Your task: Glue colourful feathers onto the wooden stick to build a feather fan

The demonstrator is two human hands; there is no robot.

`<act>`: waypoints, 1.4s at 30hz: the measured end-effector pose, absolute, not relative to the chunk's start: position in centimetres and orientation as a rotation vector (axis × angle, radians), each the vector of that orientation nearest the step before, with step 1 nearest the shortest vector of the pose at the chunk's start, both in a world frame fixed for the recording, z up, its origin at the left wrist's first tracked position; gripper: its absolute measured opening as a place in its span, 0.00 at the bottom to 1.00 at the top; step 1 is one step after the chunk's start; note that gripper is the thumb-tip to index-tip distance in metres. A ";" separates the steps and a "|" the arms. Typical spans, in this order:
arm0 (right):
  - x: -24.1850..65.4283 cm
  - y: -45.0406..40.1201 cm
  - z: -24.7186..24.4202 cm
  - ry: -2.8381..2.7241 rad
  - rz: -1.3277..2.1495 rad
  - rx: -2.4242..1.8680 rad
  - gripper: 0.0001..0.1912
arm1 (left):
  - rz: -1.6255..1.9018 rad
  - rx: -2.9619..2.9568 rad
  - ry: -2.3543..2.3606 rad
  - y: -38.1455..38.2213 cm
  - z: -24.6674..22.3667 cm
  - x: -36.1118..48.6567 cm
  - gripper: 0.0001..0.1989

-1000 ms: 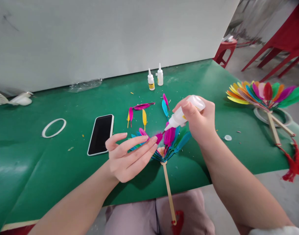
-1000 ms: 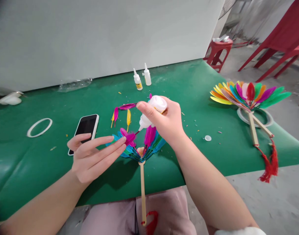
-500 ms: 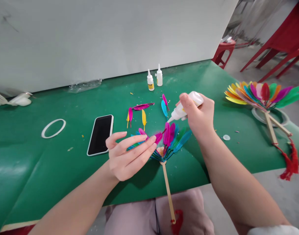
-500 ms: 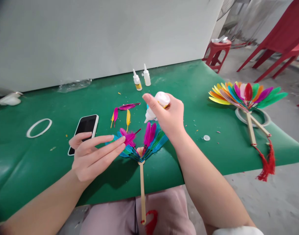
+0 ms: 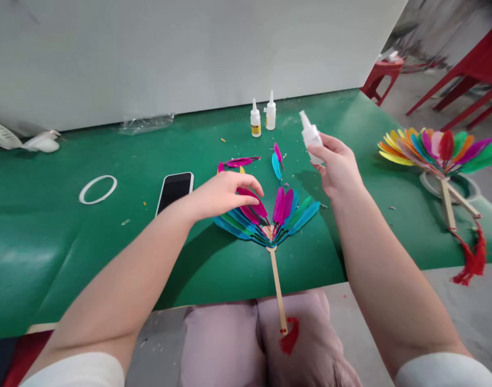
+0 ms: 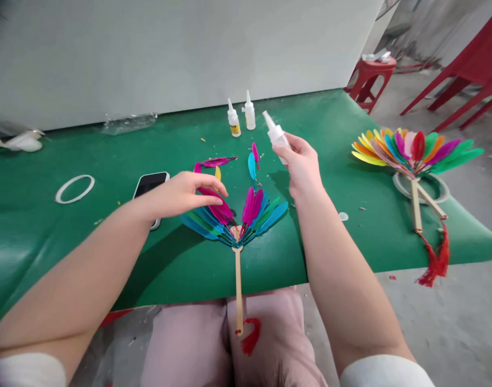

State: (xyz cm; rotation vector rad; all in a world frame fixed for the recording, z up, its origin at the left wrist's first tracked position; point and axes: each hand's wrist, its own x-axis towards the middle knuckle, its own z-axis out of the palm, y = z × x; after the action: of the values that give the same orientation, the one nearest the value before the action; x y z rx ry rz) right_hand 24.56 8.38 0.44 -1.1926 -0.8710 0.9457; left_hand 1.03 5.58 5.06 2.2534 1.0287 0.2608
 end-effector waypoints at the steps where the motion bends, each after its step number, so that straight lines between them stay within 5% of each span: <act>1: 24.4 8.4 0.2 -0.935 0.917 -1.226 0.20 | 0.119 2.247 0.986 6.2 5.8 1.4 0.10; 5: 24.5 9.0 -0.9 -1.034 0.744 -1.361 0.21 | -0.007 2.199 0.892 8.3 7.0 3.3 0.10; 12: 25.8 10.2 -3.2 -1.335 0.468 -1.646 0.48 | -0.112 2.274 0.796 9.4 5.4 4.3 0.19; 25: 25.7 8.6 -2.5 -1.561 0.371 -1.749 0.57 | -0.087 2.251 0.878 9.3 4.1 4.7 0.41; 28: 25.5 4.5 -1.1 -1.482 0.215 -1.657 0.49 | -0.085 2.241 0.901 9.1 4.1 4.7 0.45; 33: 21.8 -5.2 0.1 -1.720 0.077 -1.555 0.17 | -0.090 2.237 0.885 8.8 4.4 4.9 0.45; 42: 17.7 -8.6 -2.8 -1.931 -0.035 -1.611 0.13 | -0.142 2.242 0.868 8.4 4.6 5.3 0.43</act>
State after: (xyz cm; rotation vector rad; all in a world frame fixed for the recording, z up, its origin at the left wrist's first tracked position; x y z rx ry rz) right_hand 17.74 -8.64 -2.84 -1.6110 -1.9308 -0.0353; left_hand 5.35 8.39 4.61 2.2420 0.8683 -0.1418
